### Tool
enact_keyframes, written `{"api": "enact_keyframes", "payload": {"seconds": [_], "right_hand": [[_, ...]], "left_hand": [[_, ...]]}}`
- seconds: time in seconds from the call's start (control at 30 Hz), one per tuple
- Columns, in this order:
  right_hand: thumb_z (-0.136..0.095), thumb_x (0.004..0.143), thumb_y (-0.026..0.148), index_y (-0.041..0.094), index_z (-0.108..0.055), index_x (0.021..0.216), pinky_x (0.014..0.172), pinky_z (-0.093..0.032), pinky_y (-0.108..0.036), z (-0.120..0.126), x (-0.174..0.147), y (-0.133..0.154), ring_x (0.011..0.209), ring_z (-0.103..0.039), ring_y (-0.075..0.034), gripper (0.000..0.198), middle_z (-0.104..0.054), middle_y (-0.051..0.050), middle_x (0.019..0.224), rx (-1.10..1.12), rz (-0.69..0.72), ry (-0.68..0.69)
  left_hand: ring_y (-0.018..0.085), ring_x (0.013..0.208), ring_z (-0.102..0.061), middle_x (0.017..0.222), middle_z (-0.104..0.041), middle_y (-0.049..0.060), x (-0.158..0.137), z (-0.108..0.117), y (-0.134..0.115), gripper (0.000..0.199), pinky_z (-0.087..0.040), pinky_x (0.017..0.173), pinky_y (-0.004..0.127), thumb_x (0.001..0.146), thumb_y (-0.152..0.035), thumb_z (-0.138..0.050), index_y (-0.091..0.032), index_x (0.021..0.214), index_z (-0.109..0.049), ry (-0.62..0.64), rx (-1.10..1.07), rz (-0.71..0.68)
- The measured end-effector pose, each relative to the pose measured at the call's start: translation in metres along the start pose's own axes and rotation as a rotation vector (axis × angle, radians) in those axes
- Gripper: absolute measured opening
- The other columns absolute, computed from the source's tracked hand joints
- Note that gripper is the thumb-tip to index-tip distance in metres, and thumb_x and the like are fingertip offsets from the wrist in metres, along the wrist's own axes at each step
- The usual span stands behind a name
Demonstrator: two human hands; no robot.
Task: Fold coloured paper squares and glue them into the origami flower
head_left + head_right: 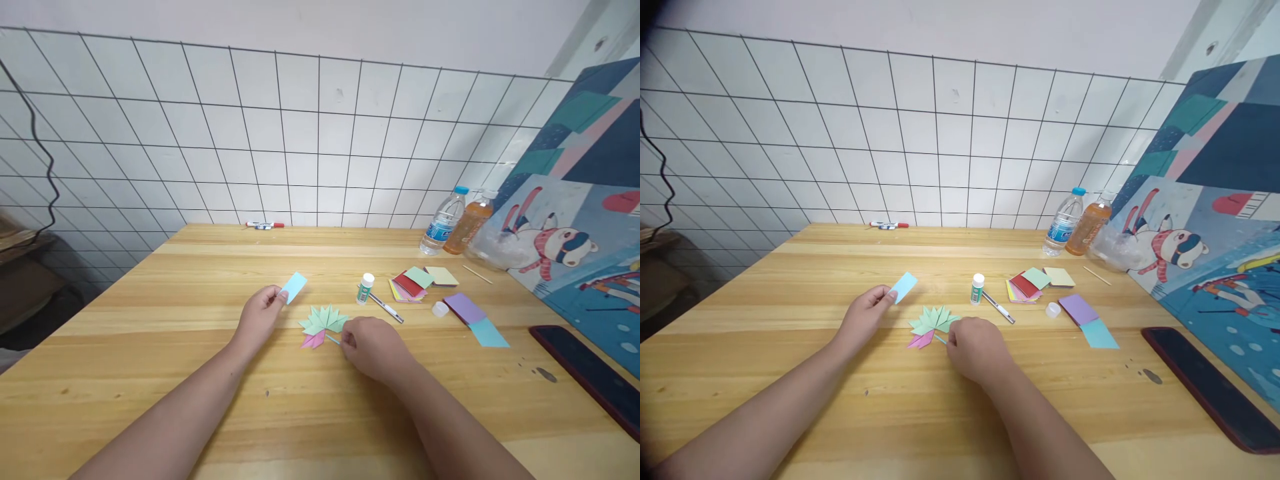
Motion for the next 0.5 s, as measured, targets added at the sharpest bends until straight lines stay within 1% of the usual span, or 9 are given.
{"api": "enact_keyframes", "payload": {"seconds": [0.07, 0.17, 0.23, 0.3, 0.37, 0.4, 0.43, 0.47, 0.5], "right_hand": [[-0.053, 0.071, 0.017, 0.021, -0.061, 0.065, 0.052, -0.025, -0.023, 0.008, -0.005, -0.008, 0.064, -0.053, -0.012, 0.011, -0.064, 0.002, 0.069, 0.021, 0.018, 0.077], [-0.056, 0.068, 0.016, 0.021, -0.060, 0.062, 0.051, -0.024, -0.022, 0.021, -0.009, -0.020, 0.060, -0.050, -0.011, 0.009, -0.063, 0.003, 0.066, 0.052, -0.023, 0.075], [-0.060, 0.070, 0.025, 0.020, -0.057, 0.058, 0.049, -0.023, -0.022, 0.028, -0.009, -0.026, 0.055, -0.047, -0.010, 0.013, -0.059, 0.003, 0.060, 0.136, -0.039, 0.027], [-0.056, 0.076, 0.037, 0.019, -0.050, 0.054, 0.049, -0.024, -0.023, 0.033, -0.006, -0.031, 0.051, -0.043, -0.010, 0.029, -0.052, 0.003, 0.053, 0.239, -0.102, -0.185], [-0.047, 0.082, 0.041, 0.019, -0.048, 0.059, 0.050, -0.028, -0.023, 0.034, -0.003, -0.037, 0.052, -0.043, -0.011, 0.031, -0.050, 0.003, 0.055, 0.363, -0.216, -0.540], [-0.045, 0.083, 0.040, 0.020, -0.051, 0.069, 0.053, -0.031, -0.024, 0.032, 0.000, -0.040, 0.057, -0.046, -0.012, 0.026, -0.053, 0.002, 0.062, 0.433, -0.272, -0.721], [-0.046, 0.082, 0.039, 0.019, -0.053, 0.084, 0.057, -0.036, -0.025, 0.028, 0.003, -0.043, 0.064, -0.051, -0.014, 0.021, -0.057, -0.001, 0.074, 0.513, -0.293, -0.848], [-0.051, 0.078, 0.039, 0.019, -0.049, 0.101, 0.063, -0.040, -0.026, 0.023, 0.007, -0.045, 0.075, -0.054, -0.016, 0.031, -0.060, -0.005, 0.090, 0.584, -0.273, -0.922], [-0.057, 0.074, 0.039, 0.018, -0.040, 0.118, 0.072, -0.043, -0.029, 0.016, 0.012, -0.046, 0.092, -0.055, -0.020, 0.052, -0.057, -0.009, 0.108, 0.616, -0.220, -0.911]], "left_hand": [[0.011, 0.054, -0.036, 0.057, -0.034, -0.006, 0.002, -0.001, 0.003, 0.030, -0.027, 0.050, 0.021, 0.081, -0.043, -0.044, -0.019, 0.063, -0.047, 0.005, 0.001, 0.017], [0.011, 0.054, -0.036, 0.057, -0.033, -0.006, 0.002, -0.002, 0.004, 0.031, -0.027, 0.050, 0.021, 0.081, -0.044, -0.043, -0.019, 0.062, -0.045, 0.011, 0.015, 0.014], [0.011, 0.054, -0.036, 0.057, -0.034, -0.005, 0.002, -0.003, 0.003, 0.031, -0.028, 0.050, 0.021, 0.081, -0.044, -0.042, -0.019, 0.062, -0.044, 0.017, 0.026, 0.008], [0.012, 0.054, -0.038, 0.057, -0.035, -0.005, 0.002, -0.003, 0.002, 0.031, -0.029, 0.051, 0.021, 0.081, -0.044, -0.041, -0.019, 0.062, -0.044, 0.024, 0.041, 0.001], [0.012, 0.054, -0.039, 0.057, -0.036, -0.005, 0.003, -0.003, 0.003, 0.031, -0.029, 0.051, 0.021, 0.082, -0.043, -0.041, -0.019, 0.062, -0.045, 0.027, 0.063, -0.004], [0.012, 0.054, -0.039, 0.057, -0.036, -0.005, 0.003, -0.003, 0.004, 0.031, -0.029, 0.050, 0.021, 0.082, -0.043, -0.041, -0.019, 0.062, -0.045, 0.024, 0.078, -0.006], [0.012, 0.053, -0.039, 0.056, -0.036, -0.005, 0.004, -0.003, 0.004, 0.031, -0.028, 0.050, 0.022, 0.082, -0.042, -0.041, -0.020, 0.062, -0.045, 0.017, 0.098, -0.005], [0.012, 0.053, -0.039, 0.056, -0.036, -0.005, 0.004, -0.002, 0.006, 0.031, -0.028, 0.050, 0.022, 0.082, -0.042, -0.040, -0.020, 0.061, -0.044, 0.006, 0.120, -0.003], [0.013, 0.053, -0.039, 0.055, -0.036, -0.005, 0.005, -0.001, 0.007, 0.031, -0.027, 0.050, 0.023, 0.082, -0.041, -0.040, -0.020, 0.060, -0.042, -0.005, 0.145, -0.001]]}}
Point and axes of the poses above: each hand's wrist, its own x-axis towards the middle knuckle, its own z-axis out of the back of the hand, y = z × x, the point moved 1 cm from there along x, towards the middle knuckle
